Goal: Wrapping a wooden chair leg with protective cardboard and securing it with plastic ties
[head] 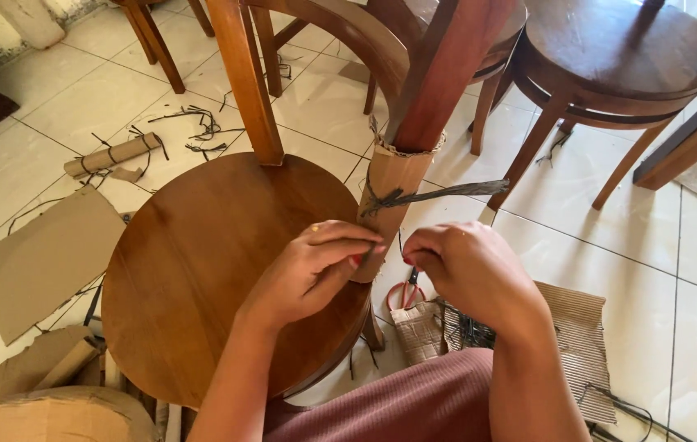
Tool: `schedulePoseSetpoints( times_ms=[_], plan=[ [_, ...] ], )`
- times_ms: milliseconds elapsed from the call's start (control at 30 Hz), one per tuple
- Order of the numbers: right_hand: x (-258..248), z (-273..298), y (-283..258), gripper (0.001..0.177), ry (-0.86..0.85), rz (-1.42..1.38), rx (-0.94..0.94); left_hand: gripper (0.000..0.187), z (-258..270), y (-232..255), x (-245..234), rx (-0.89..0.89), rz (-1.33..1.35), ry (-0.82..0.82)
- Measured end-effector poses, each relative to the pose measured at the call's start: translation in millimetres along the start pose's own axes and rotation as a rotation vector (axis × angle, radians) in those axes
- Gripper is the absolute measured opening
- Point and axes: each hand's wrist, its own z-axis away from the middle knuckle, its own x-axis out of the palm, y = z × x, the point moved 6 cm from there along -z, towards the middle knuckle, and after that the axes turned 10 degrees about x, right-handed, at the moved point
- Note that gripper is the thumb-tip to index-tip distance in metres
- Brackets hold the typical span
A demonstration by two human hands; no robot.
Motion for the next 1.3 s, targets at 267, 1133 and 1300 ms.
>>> schedulePoseSetpoints(
  times_ms=[267, 1133, 1300],
  plan=[
    [12, 18, -25, 0.016, 0.062, -0.097, -0.231, 0.006, 4, -14, 16, 0.152, -0.06, 0.199],
    [6, 11, -21, 0.016, 0.095, -0.244, -0.261, 0.011, 31, -28, 9, -0.098, -0.06, 0.472],
    [27, 2, -11, 0.01, 0.075, -0.247, -0.097, 0.009, 36, -36, 14, -0.149, -0.029, 0.531]
  ],
)
